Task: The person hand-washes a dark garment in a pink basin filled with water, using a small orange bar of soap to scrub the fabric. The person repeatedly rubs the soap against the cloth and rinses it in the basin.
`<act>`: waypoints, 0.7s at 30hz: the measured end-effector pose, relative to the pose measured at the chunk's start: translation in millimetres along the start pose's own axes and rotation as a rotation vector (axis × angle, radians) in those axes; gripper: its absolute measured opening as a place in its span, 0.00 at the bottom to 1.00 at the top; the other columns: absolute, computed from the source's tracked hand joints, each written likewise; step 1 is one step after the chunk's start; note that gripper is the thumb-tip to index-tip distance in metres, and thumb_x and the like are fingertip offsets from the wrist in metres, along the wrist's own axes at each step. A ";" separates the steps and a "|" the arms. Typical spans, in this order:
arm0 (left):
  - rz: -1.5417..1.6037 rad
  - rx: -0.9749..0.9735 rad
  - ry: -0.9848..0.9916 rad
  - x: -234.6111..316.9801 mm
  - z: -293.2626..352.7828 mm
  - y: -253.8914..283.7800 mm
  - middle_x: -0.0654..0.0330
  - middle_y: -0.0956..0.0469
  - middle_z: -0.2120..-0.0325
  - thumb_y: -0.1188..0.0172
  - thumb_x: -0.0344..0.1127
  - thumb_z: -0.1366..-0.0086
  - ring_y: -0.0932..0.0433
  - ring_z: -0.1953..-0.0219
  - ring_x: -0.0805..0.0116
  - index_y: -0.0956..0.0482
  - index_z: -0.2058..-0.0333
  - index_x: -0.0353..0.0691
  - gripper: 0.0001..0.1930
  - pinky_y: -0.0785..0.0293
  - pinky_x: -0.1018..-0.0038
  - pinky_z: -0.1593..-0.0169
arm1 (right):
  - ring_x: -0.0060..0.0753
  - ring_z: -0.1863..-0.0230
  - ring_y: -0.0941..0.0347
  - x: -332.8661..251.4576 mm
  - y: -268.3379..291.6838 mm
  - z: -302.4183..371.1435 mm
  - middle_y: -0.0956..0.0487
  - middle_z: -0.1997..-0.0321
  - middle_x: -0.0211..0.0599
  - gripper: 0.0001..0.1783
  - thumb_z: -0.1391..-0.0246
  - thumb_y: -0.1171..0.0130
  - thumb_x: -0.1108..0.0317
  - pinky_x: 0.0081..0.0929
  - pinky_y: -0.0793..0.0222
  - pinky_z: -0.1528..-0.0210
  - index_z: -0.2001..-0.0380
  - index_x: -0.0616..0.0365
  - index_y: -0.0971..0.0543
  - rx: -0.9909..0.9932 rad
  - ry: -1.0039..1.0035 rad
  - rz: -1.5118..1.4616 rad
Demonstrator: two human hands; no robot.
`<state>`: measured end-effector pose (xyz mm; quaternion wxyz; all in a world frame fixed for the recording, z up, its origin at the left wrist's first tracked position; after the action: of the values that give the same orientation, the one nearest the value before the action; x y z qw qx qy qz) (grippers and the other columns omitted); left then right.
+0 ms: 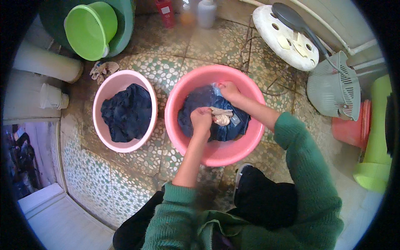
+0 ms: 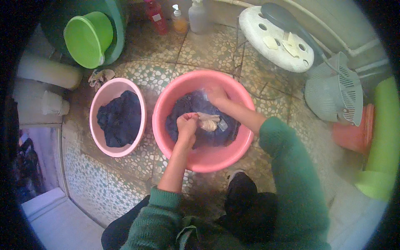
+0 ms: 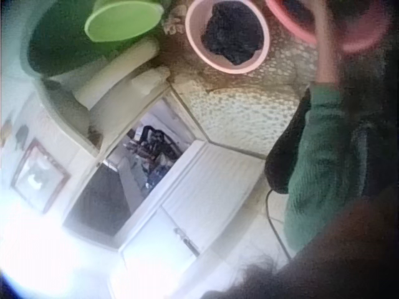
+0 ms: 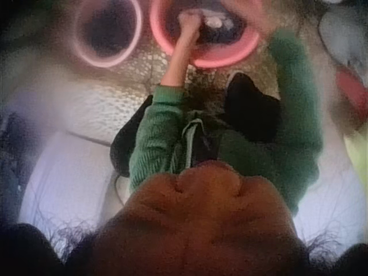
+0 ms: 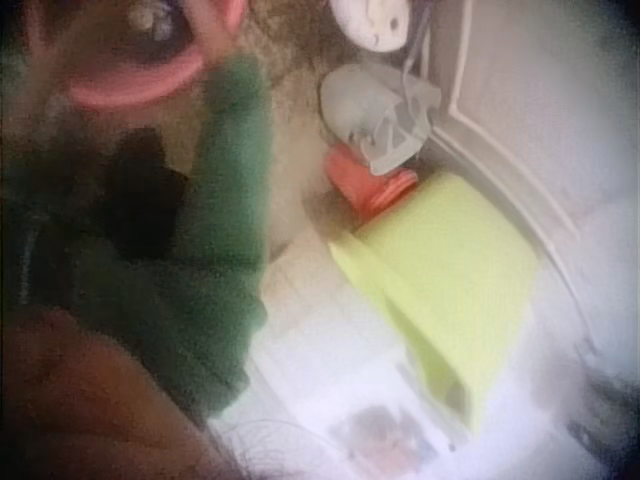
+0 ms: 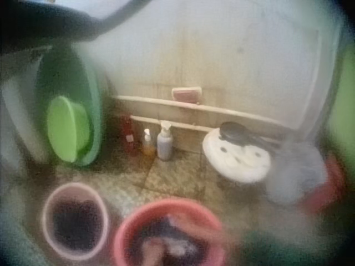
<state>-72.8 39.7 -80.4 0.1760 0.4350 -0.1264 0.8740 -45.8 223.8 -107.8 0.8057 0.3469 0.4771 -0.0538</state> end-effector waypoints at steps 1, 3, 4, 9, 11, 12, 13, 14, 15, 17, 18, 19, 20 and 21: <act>-0.022 0.012 0.006 0.2 -3.3 3.7 0.55 0.20 0.72 0.43 0.24 0.35 0.21 0.76 0.70 0.22 0.67 0.29 0.03 0.25 0.76 0.73 | 0.37 0.57 0.22 -1.3 -5.8 0.5 0.17 0.59 0.45 0.14 0.39 0.49 0.66 0.41 0.28 0.53 0.58 0.63 0.19 0.033 0.014 0.033; -0.061 0.025 0.025 -2.3 -4.7 5.6 0.57 0.20 0.72 0.41 0.25 0.35 0.22 0.74 0.71 0.21 0.65 0.31 0.04 0.27 0.77 0.73 | 0.35 0.57 0.22 -1.5 -10.4 4.9 0.17 0.58 0.42 0.12 0.39 0.47 0.67 0.41 0.28 0.53 0.60 0.63 0.19 0.118 0.104 -0.040; -0.079 0.079 0.024 -3.1 -4.8 4.2 0.57 0.19 0.73 0.40 0.26 0.36 0.23 0.77 0.71 0.20 0.66 0.30 0.04 0.27 0.76 0.75 | 0.36 0.57 0.22 9.3 -13.6 -0.2 0.17 0.58 0.41 0.12 0.39 0.46 0.67 0.40 0.27 0.54 0.60 0.63 0.19 0.038 0.025 -0.307; 0.025 0.030 0.079 -6.5 -13.5 -2.2 0.57 0.19 0.75 0.40 0.24 0.39 0.22 0.77 0.72 0.19 0.69 0.30 0.03 0.27 0.76 0.75 | 0.33 0.61 0.21 13.5 -18.1 4.0 0.19 0.59 0.38 0.11 0.39 0.45 0.67 0.32 0.26 0.58 0.60 0.63 0.20 -0.434 -0.105 -1.266; 0.019 0.038 0.099 -5.3 -16.3 14.5 0.58 0.19 0.74 0.40 0.23 0.40 0.22 0.77 0.72 0.19 0.68 0.31 0.03 0.26 0.76 0.74 | 0.32 0.59 0.21 -30.3 -28.5 34.7 0.19 0.58 0.43 0.14 0.35 0.46 0.65 0.29 0.24 0.56 0.57 0.66 0.21 -0.619 -0.209 -1.046; -0.017 0.020 0.095 -4.1 -17.5 11.6 0.58 0.19 0.74 0.39 0.22 0.41 0.21 0.76 0.72 0.19 0.68 0.31 0.03 0.25 0.76 0.73 | 0.32 0.57 0.21 -40.8 -23.8 48.2 0.19 0.57 0.45 0.15 0.33 0.47 0.65 0.28 0.23 0.55 0.56 0.68 0.22 -0.683 -0.256 -0.925; -0.053 0.003 0.091 -4.2 -17.0 9.5 0.58 0.18 0.73 0.39 0.22 0.42 0.21 0.75 0.72 0.19 0.67 0.32 0.04 0.25 0.77 0.73 | 0.31 0.58 0.21 -37.7 -18.4 46.6 0.19 0.58 0.44 0.14 0.33 0.47 0.66 0.27 0.22 0.55 0.57 0.68 0.21 -0.632 -0.164 -0.699; -0.006 -0.026 0.083 -5.0 -14.9 6.9 0.59 0.18 0.73 0.39 0.22 0.42 0.21 0.75 0.72 0.19 0.66 0.32 0.04 0.24 0.77 0.72 | 0.30 0.59 0.21 -36.7 -13.0 45.0 0.19 0.60 0.44 0.14 0.33 0.48 0.66 0.27 0.22 0.55 0.59 0.68 0.21 -0.579 -0.075 -0.474; 0.041 -0.056 0.072 -4.7 -14.0 4.0 0.59 0.18 0.73 0.38 0.22 0.42 0.21 0.74 0.72 0.19 0.66 0.33 0.05 0.24 0.77 0.71 | 0.29 0.60 0.21 -37.8 -6.4 43.2 0.19 0.61 0.43 0.13 0.33 0.49 0.67 0.27 0.22 0.56 0.60 0.68 0.21 -0.521 0.016 -0.247; 0.092 -0.100 0.039 -4.1 -10.4 1.7 0.58 0.18 0.71 0.38 0.21 0.43 0.20 0.73 0.72 0.19 0.64 0.32 0.07 0.24 0.78 0.71 | 0.26 0.63 0.22 -41.2 7.7 44.7 0.18 0.65 0.39 0.10 0.40 0.45 0.70 0.28 0.25 0.58 0.64 0.65 0.19 -0.426 0.119 -0.128; 0.098 -0.120 0.018 -1.0 -5.4 -1.1 0.57 0.18 0.71 0.39 0.19 0.43 0.20 0.72 0.72 0.20 0.63 0.30 0.08 0.24 0.78 0.71 | 0.25 0.64 0.23 -42.3 16.6 46.1 0.17 0.67 0.38 0.08 0.43 0.43 0.71 0.29 0.27 0.60 0.65 0.63 0.18 -0.375 0.168 -0.067; 0.104 -0.140 -0.002 2.8 -0.5 -3.8 0.55 0.18 0.70 0.40 0.18 0.43 0.20 0.71 0.72 0.20 0.62 0.28 0.09 0.24 0.78 0.71 | 0.24 0.65 0.23 -44.1 22.6 47.6 0.17 0.68 0.36 0.07 0.47 0.41 0.72 0.29 0.28 0.61 0.67 0.61 0.17 -0.325 0.216 -0.006; 0.130 -0.142 -0.011 5.4 3.3 -5.1 0.56 0.18 0.70 0.40 0.17 0.43 0.20 0.72 0.72 0.21 0.62 0.28 0.09 0.24 0.78 0.71 | 0.24 0.67 0.23 -46.8 23.9 53.6 0.17 0.71 0.35 0.06 0.47 0.41 0.72 0.29 0.28 0.63 0.69 0.60 0.17 -0.300 0.264 -0.068; 0.156 -0.140 -0.021 5.9 6.4 -4.9 0.56 0.18 0.70 0.40 0.17 0.43 0.20 0.72 0.73 0.21 0.62 0.28 0.09 0.24 0.78 0.71 | 0.22 0.68 0.24 -46.9 21.9 59.0 0.18 0.71 0.33 0.05 0.46 0.40 0.73 0.26 0.28 0.64 0.69 0.61 0.17 -0.313 0.246 -0.068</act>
<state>-69.5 42.8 -71.5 0.1359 0.4196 -0.2223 0.8695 -18.7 192.9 -41.0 0.7832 0.2050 0.5859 0.0369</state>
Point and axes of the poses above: each hand's wrist, its own z-axis away from the middle knuckle, its own y-axis out of the back of the hand, x = y × z, the point moved 7 cm from there along -z, towards the middle knuckle
